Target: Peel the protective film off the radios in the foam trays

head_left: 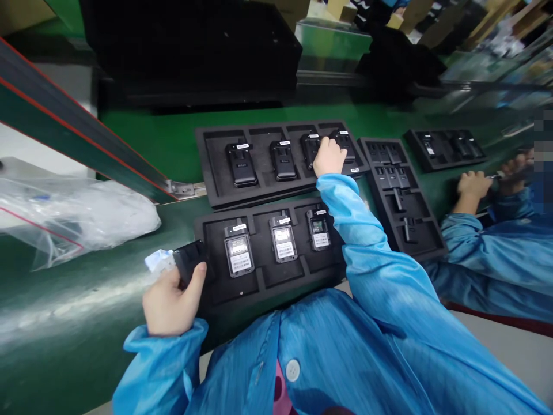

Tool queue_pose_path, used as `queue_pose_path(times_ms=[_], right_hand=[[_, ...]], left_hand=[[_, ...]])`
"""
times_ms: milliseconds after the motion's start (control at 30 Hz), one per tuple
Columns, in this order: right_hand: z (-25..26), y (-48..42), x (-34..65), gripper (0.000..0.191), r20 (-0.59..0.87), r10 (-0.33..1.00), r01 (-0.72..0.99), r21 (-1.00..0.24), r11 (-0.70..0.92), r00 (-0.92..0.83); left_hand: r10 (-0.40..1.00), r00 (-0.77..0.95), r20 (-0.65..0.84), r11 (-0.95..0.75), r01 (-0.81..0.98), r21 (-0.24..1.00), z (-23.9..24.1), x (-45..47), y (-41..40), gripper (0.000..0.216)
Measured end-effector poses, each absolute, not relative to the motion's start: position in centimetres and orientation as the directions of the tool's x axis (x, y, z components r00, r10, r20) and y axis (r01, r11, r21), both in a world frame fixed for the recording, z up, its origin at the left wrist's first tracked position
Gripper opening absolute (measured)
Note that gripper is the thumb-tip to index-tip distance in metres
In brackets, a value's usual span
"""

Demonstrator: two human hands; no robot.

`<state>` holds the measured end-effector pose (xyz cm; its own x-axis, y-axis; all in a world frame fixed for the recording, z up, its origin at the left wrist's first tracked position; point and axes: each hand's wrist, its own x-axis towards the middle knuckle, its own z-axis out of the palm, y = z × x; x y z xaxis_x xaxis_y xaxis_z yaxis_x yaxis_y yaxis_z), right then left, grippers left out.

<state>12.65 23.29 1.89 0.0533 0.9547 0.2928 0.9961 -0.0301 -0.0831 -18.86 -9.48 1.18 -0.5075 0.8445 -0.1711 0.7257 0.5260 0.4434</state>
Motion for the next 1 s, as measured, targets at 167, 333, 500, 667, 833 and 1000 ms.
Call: queue_pose_path(times_ms=[167,333,500,667,833,1000], right_hand=[[2.3,22.3,12.8,0.04,0.326,0.944,0.994,-0.074,0.086,-0.057],[2.5,22.3,13.4,0.041,0.239,0.964,0.971,-0.177,0.163,-0.118],[2.9,24.2,14.9,0.047,0.154,0.966,0.946,-0.221,0.237,-0.206],[4.0,25.6,16.5,0.05,0.05,0.948,0.934,-0.163,0.318,-0.314],[4.3,24.8,17.5,0.056,-0.04,0.949,0.939,-0.157,0.304,-0.314],[3.2,24.1,17.9,0.056,-0.038,0.95,0.937,-0.185,0.297,-0.309]], left_hand=[[0.866,-0.465,-0.186,0.491,0.715,0.498,2.2,-17.7,-9.2,0.042],[0.884,-0.436,-0.166,0.455,0.73,0.51,2.7,-16.8,-9.2,0.042],[0.894,-0.414,-0.173,0.438,0.726,0.53,3.2,-16.2,-9.1,0.041],[0.903,-0.398,-0.164,0.421,0.734,0.533,3.1,-15.9,-8.9,0.043],[0.913,-0.375,-0.162,0.398,0.724,0.564,2.4,-15.6,-8.7,0.046],[0.938,-0.302,-0.172,0.335,0.656,0.676,2.7,-15.0,-8.3,0.047]])
